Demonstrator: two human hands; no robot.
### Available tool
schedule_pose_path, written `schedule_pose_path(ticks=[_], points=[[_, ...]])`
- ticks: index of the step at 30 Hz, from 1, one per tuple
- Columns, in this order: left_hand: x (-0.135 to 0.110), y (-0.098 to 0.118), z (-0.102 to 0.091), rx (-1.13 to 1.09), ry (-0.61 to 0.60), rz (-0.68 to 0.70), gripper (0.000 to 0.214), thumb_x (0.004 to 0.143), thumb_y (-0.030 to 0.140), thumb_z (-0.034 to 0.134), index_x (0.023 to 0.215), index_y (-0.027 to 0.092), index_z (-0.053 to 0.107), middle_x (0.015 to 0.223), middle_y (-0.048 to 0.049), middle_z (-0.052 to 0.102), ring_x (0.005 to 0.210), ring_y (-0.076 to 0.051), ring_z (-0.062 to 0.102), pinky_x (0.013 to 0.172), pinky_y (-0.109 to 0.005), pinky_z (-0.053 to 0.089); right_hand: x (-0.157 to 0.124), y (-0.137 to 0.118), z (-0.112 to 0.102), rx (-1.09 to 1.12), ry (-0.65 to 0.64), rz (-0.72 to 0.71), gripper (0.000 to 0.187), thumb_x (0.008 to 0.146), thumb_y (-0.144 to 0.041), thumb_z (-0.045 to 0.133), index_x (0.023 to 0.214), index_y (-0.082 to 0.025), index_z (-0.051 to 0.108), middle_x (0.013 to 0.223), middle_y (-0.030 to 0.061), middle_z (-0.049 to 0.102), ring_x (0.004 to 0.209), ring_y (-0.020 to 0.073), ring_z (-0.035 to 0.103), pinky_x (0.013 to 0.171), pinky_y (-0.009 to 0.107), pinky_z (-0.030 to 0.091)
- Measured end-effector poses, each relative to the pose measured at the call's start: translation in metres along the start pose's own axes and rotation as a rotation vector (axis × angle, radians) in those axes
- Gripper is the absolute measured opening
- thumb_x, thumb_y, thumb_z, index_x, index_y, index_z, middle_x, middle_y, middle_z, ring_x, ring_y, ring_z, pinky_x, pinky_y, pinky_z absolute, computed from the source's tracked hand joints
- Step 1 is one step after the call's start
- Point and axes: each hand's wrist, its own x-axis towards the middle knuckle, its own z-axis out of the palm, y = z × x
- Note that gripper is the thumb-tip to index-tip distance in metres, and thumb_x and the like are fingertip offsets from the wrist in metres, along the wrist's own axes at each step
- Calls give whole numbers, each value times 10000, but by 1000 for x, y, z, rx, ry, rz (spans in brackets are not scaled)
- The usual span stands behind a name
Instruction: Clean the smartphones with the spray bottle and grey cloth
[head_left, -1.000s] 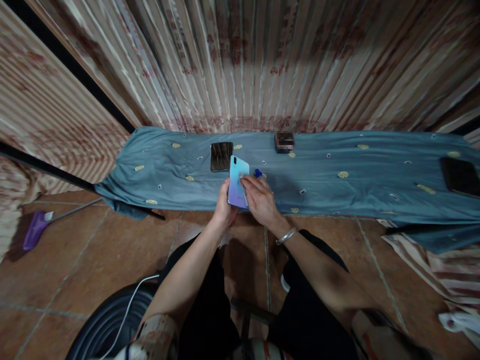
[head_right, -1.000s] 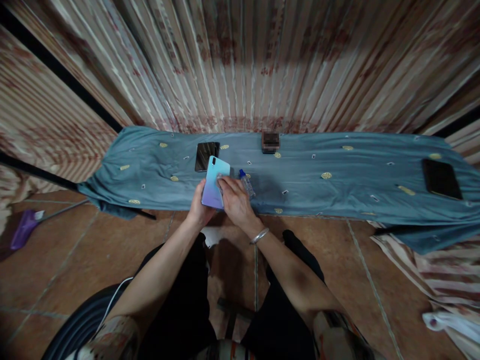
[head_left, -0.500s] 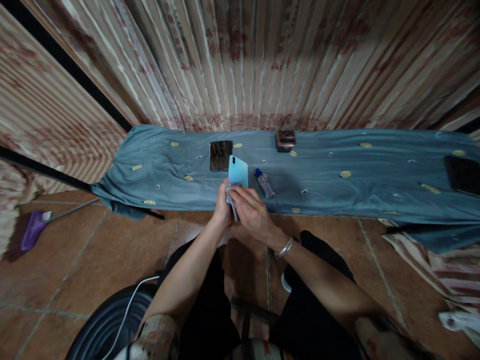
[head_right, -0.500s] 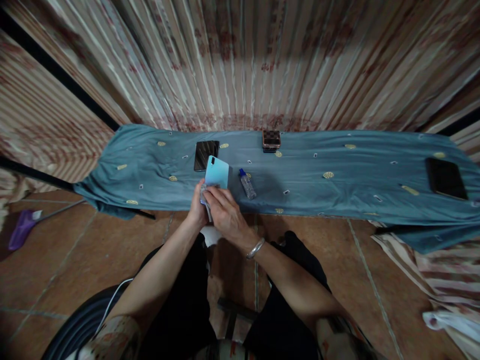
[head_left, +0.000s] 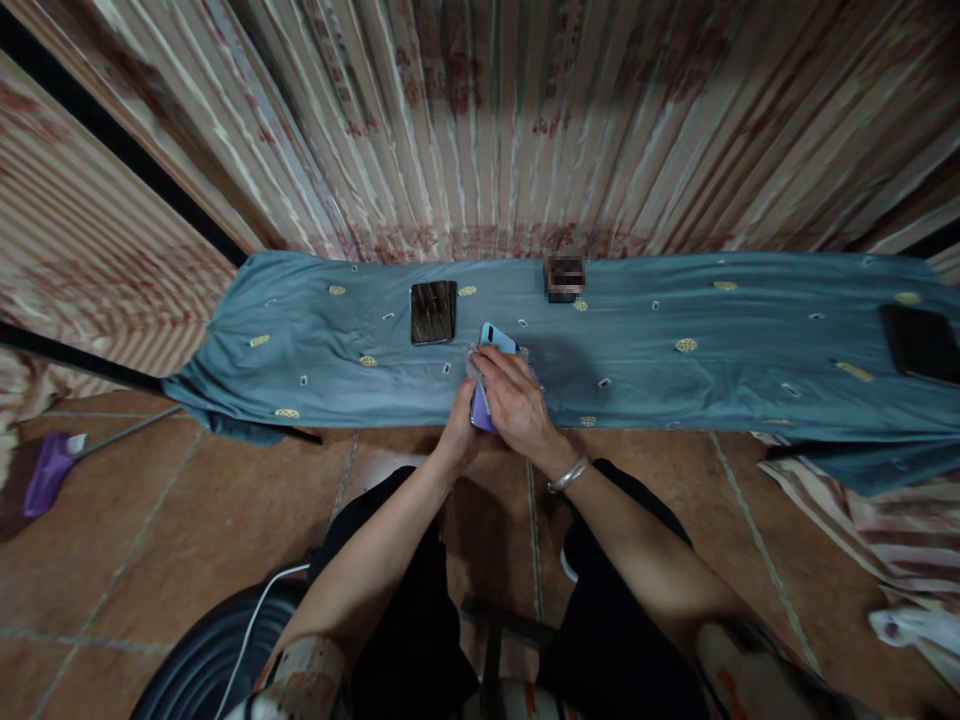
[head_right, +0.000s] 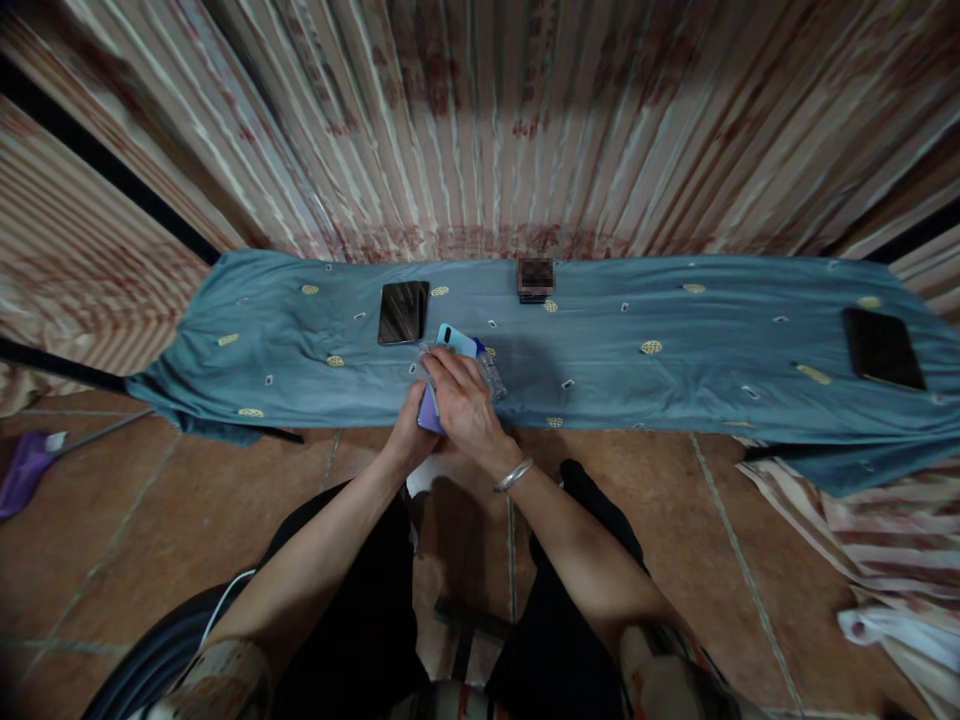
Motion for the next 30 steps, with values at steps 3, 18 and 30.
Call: schedule_pose_path(ticks=[3,18,30], points=[[-1,-3,0,22,-26,-18,250,919,305,504,925,138,690,964,-58,730,1166,-198,619,1038,-316,444,4,10,-2,-46,10,5,414,980,-205,359,1291,-156,627,1313,112,640,1214,247,576,1090,443,473],[-1,-7,-10,132,-113,-17,312,844,435,628,945,148,700,845,-35,719,1009,-213,648,980,-337,449,8,27,-2,6,28,137,408,966,-213,373,1302,-200,604,1351,102,615,1233,241,549,1102,467,427],[-1,-13,-14,192,-147,24,342,827,485,644,901,158,713,776,-14,692,858,-185,640,885,-313,476,7,34,-4,-8,49,144,399,956,-210,397,1284,-206,624,1329,93,634,1211,241,568,1080,464,449]])
